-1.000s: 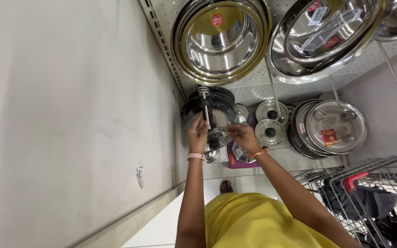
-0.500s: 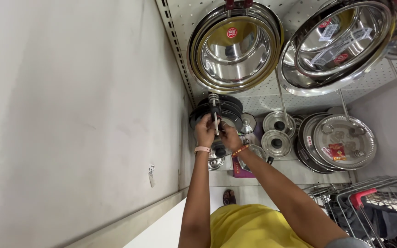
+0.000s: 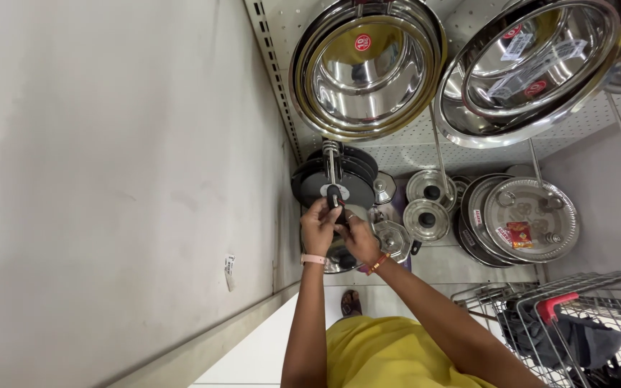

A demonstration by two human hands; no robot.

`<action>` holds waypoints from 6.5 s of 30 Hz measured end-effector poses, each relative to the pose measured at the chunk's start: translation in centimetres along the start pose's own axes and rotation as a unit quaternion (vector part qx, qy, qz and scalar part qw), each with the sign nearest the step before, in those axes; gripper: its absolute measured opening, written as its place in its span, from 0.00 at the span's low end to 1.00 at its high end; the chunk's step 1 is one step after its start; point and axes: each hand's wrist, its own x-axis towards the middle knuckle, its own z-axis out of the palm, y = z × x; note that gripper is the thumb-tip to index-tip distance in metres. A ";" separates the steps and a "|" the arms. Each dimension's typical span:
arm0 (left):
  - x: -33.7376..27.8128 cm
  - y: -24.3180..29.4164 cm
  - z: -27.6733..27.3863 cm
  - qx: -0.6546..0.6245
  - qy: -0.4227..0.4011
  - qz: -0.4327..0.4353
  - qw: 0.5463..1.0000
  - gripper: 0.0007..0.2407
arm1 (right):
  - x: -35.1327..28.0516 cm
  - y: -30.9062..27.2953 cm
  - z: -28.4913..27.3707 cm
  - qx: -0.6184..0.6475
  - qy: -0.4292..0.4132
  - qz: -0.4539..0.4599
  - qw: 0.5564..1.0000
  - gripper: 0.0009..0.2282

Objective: Organizing and cleaning stainless steel pans and pots in a store aisle.

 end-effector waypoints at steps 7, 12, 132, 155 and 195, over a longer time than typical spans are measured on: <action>-3.8 1.3 0.5 -0.015 0.016 0.001 1.000 0.12 | -3.3 -1.2 -0.7 0.058 -0.002 -0.043 0.997 0.11; -6.4 -0.6 1.1 -0.032 0.013 0.012 0.999 0.11 | -6.0 -0.5 -0.7 0.049 -0.019 -0.038 0.998 0.12; -20.9 4.8 38.0 -0.500 -0.326 -0.142 0.790 0.09 | -32.5 9.8 -39.4 -0.266 0.381 0.098 0.880 0.13; -22.9 8.8 40.6 -0.435 -0.497 -0.127 0.740 0.11 | -32.7 10.9 -49.0 -0.028 0.168 0.119 0.978 0.17; -23.7 8.1 47.2 -0.594 -0.116 -0.201 0.770 0.05 | -32.0 13.7 -31.6 -0.526 0.370 0.055 0.763 0.18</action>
